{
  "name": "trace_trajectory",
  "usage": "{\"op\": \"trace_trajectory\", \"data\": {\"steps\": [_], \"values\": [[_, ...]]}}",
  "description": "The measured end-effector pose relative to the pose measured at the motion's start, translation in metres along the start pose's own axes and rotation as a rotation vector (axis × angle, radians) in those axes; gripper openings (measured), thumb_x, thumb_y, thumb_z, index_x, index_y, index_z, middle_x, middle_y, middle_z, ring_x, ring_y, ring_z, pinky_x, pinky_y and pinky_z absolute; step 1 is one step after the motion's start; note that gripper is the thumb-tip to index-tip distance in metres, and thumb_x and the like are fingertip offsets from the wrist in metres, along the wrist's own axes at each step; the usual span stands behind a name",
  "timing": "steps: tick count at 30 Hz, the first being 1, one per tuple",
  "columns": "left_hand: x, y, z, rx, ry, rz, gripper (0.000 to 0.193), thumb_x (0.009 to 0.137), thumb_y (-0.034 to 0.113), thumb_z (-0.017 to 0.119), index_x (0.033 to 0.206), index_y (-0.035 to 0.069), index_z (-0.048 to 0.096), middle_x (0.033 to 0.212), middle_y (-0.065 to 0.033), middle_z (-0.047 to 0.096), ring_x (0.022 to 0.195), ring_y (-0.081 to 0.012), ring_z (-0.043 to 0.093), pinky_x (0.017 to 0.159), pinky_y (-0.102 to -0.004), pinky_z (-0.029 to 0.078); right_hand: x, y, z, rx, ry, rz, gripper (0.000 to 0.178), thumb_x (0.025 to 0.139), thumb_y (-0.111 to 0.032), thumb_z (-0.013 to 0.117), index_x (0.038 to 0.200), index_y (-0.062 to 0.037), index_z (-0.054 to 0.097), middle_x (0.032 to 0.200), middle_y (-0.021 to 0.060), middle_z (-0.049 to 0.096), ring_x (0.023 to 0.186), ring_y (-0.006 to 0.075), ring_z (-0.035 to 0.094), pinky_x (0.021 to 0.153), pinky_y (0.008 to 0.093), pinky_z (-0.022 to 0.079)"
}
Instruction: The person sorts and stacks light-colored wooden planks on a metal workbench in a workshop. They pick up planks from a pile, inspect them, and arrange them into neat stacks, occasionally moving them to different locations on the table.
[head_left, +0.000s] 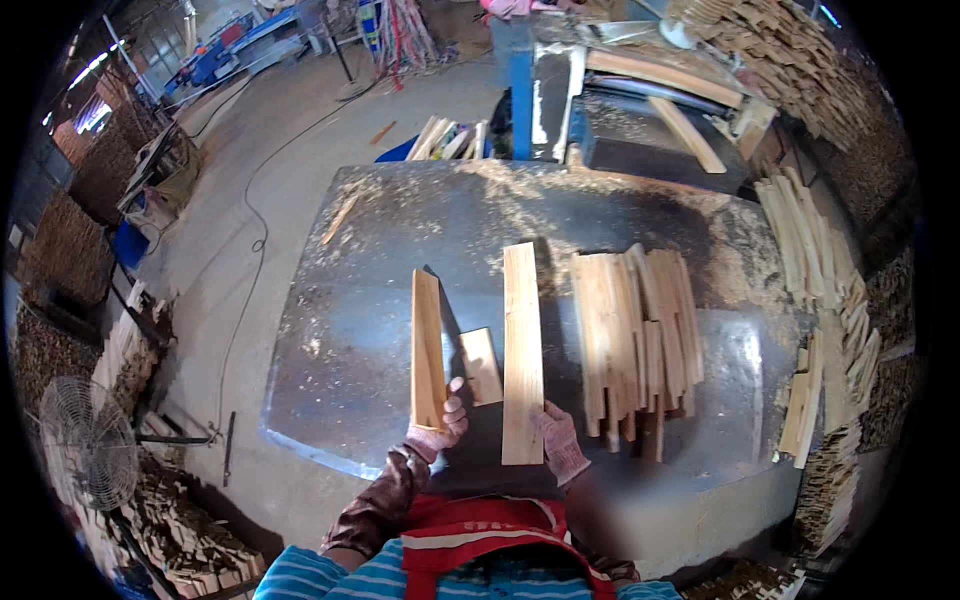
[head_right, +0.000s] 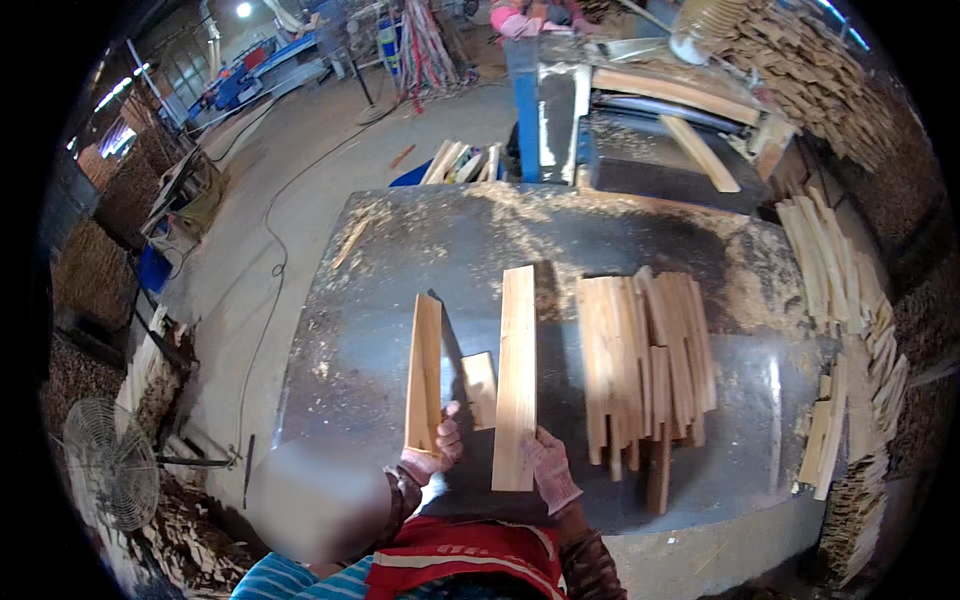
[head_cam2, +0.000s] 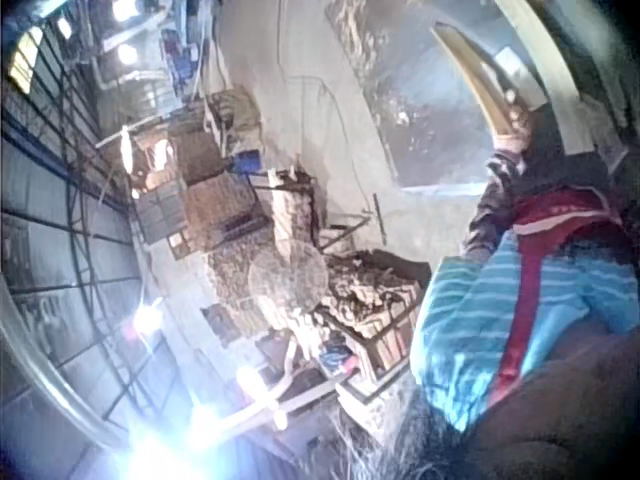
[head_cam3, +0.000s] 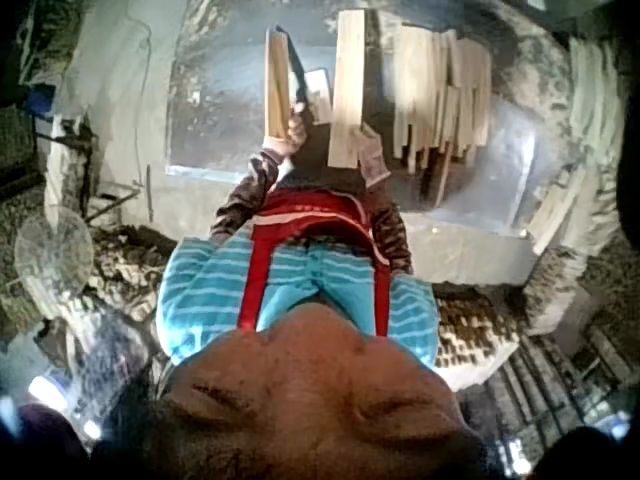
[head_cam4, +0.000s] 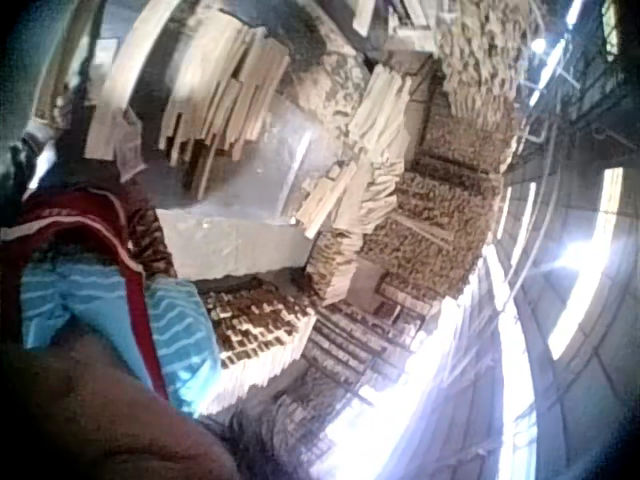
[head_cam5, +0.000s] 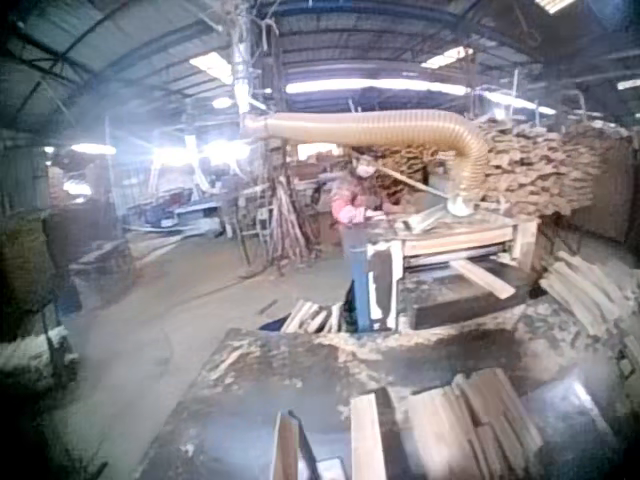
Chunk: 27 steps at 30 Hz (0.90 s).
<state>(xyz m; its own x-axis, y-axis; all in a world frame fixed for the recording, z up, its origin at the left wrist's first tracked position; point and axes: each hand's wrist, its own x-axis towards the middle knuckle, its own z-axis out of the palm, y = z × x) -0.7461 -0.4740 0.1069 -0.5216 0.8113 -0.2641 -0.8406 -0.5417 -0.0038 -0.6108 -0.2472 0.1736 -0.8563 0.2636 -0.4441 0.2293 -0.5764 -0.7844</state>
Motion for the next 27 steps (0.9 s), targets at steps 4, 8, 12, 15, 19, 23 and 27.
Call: {"op": "trace_trajectory", "data": {"steps": [4, 8, 12, 15, 19, 23, 27], "values": [[-0.018, 0.02, -0.014, -0.073, 0.126, 0.136, 0.08, 0.087, 0.075, 0.047, 0.119, 0.002, 0.058, 0.081, -0.0075, 0.057, 0.064, -0.0194, 0.051, 0.062, -0.0344, 0.044, 0.027, 0.018, 0.055, -0.105, -0.008, -0.007, 0.027, 0.099, -0.016, 0.058, 0.118, 0.0023, 0.064, 0.102, 0.0011, 0.068, 0.09, 0.0079, 0.061, 0.079, 0.0242, 0.052], [-0.028, 0.033, -0.014, 0.357, 0.575, 0.357, 0.074, 0.088, 0.067, 0.052, 0.118, -0.001, 0.059, 0.104, -0.0161, 0.065, 0.088, -0.0285, 0.061, 0.08, -0.0406, 0.053, 0.032, 0.02, 0.101, -0.067, -0.048, 0.204, 0.026, 0.098, -0.016, 0.06, 0.117, 0.001, 0.065, 0.104, 0.0052, 0.069, 0.094, 0.0134, 0.065, 0.078, 0.0255, 0.054], [-0.038, 0.041, 0.011, 0.384, 0.414, 0.172, 0.065, 0.094, 0.054, 0.055, 0.132, 0.002, 0.055, 0.122, -0.0162, 0.065, 0.105, -0.0289, 0.064, 0.094, -0.0417, 0.052, 0.041, 0.036, 0.134, -0.881, -0.182, -0.116, 0.044, 0.094, -0.042, 0.055, 0.113, -0.0033, 0.063, 0.102, 0.0247, 0.067, 0.097, 0.0351, 0.066, 0.084, 0.0427, 0.052], [-0.048, 0.045, 0.023, 0.701, 0.601, 0.168, 0.06, 0.093, 0.047, 0.06, 0.132, 0.001, 0.056, 0.118, -0.0153, 0.066, 0.102, -0.0283, 0.065, 0.094, -0.041, 0.052, 0.069, 0.055, 0.127, -1.585, -0.544, -0.039, 0.043, 0.098, -0.041, 0.049, 0.129, -0.0116, 0.054, 0.111, 0.0194, 0.067, 0.099, 0.0344, 0.067, 0.084, 0.0474, 0.052], [-0.07, 0.086, -0.008, 0.44, 0.386, -0.042, 0.051, 0.087, 0.024, 0.066, 0.128, -0.004, 0.056, 0.114, -0.0149, 0.067, 0.098, -0.0276, 0.067, 0.09, -0.0421, 0.055, 0.058, 0.005, 0.09, -1.484, -0.091, -0.229, 0.047, 0.092, -0.046, 0.054, 0.124, -0.0108, 0.058, 0.114, 0.0143, 0.067, 0.101, 0.035, 0.065, 0.085, 0.0465, 0.052], [-0.112, 0.129, -0.037, 0.9, 0.686, 0.236, 0.044, 0.08, 0.018, 0.073, 0.118, -0.003, 0.064, 0.104, -0.0116, 0.069, 0.09, -0.0241, 0.068, 0.082, -0.0368, 0.057, 0.058, -0.027, -0.006, -1.72, 0.466, -0.322, 0.059, 0.087, -0.046, 0.061, 0.127, -0.0032, 0.054, 0.13, 0.0197, 0.055, 0.124, 0.0366, 0.049, 0.104, 0.0503, 0.038], [-0.175, 0.203, -0.113, 1.32, 1.144, 0.095, 0.044, 0.077, 0.028, 0.079, 0.111, 0.001, 0.07, 0.101, -0.0116, 0.071, 0.093, -0.0259, 0.069, 0.084, -0.0368, 0.055, 0.027, -0.017, -0.069, -1.955, 0.581, -0.045, 0.08, 0.089, -0.046, 0.057, 0.151, -0.0008, 0.033, 0.159, 0.0207, 0.026, 0.147, 0.0421, 0.018, 0.119, 0.0575, 0.01]]}}
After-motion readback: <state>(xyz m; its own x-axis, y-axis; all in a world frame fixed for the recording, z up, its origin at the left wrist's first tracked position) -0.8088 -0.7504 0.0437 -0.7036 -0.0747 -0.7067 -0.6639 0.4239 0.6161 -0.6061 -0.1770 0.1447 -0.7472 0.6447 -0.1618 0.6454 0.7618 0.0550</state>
